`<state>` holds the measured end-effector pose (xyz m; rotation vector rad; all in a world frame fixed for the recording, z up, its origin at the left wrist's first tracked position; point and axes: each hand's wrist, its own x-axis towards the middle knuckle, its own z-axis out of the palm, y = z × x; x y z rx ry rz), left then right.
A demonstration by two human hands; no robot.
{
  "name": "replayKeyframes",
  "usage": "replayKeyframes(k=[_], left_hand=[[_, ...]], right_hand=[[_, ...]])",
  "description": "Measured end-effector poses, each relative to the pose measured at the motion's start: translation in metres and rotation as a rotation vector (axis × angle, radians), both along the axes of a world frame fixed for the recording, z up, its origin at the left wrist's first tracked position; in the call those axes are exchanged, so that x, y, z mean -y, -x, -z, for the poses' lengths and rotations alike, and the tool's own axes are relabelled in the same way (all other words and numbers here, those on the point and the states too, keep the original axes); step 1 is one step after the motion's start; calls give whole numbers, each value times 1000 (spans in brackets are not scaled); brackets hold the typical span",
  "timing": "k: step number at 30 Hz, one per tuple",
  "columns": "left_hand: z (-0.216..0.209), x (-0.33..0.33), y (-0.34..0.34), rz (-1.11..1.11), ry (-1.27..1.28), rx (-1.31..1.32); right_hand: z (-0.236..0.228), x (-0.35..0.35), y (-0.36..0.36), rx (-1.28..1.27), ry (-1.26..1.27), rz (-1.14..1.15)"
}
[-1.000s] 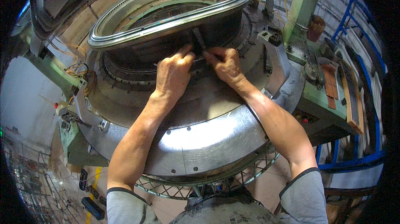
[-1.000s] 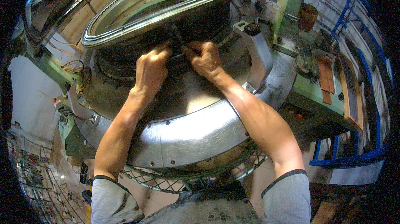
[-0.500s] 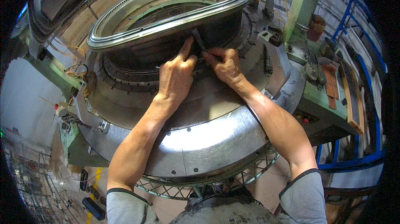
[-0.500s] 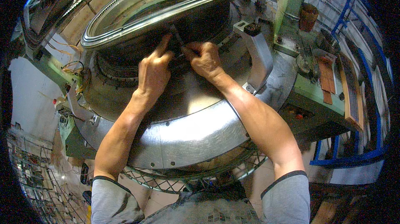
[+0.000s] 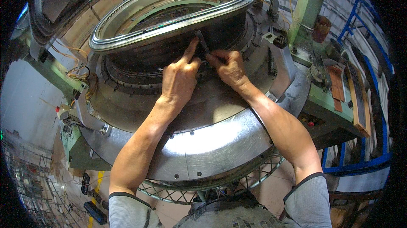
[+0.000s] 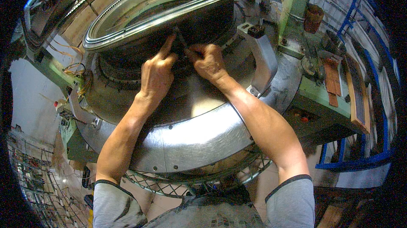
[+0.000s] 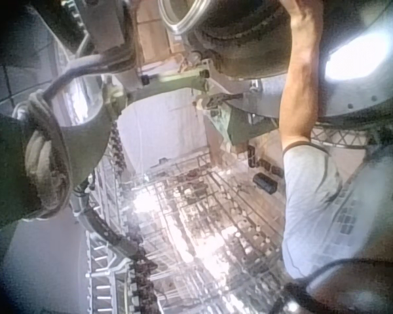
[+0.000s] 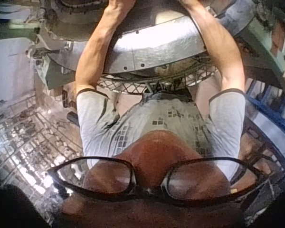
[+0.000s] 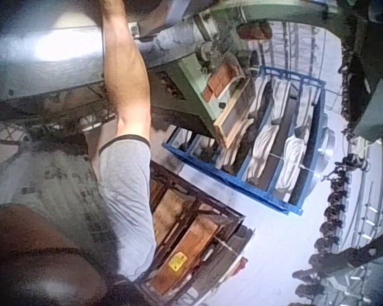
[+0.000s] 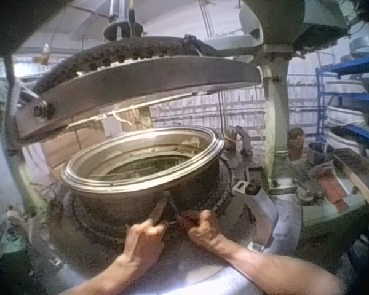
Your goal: The person repeatedly picks small rectangular metal pieces from a nearby tray and inserts them into slots around the rim of a large circular metal machine. The person handles the pieces one at a time and places them into the machine's edge.
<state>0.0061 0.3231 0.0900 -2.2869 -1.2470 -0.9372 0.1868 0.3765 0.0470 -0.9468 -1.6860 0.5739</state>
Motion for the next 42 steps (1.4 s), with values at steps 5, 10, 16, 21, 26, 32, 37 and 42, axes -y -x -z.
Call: replayKeyframes(k=[5,10,16,21,26,32,37,42], left_hand=[[-2,1,0,10,17,7],[-4,2,0,10,40,-5],[-6,3,0,26,40,-4],[-8,4,-1,34,43,-9],[-7,3,-1,39,51,-4],[-6,2,0,19,58,-29],[-6,2,-1,17,51,-39],[-7,3,-1,19,78,-41]], right_hand=[[-2,1,0,15,-16,20],[-4,2,0,10,-12,20],[-3,1,0,25,-12,31],[-1,-1,0,33,32,48],[-1,-1,0,44,-3,57],[-1,-1,1,33,-24,70],[-2,-1,1,29,-22,69],[-4,1,1,39,13,73]])
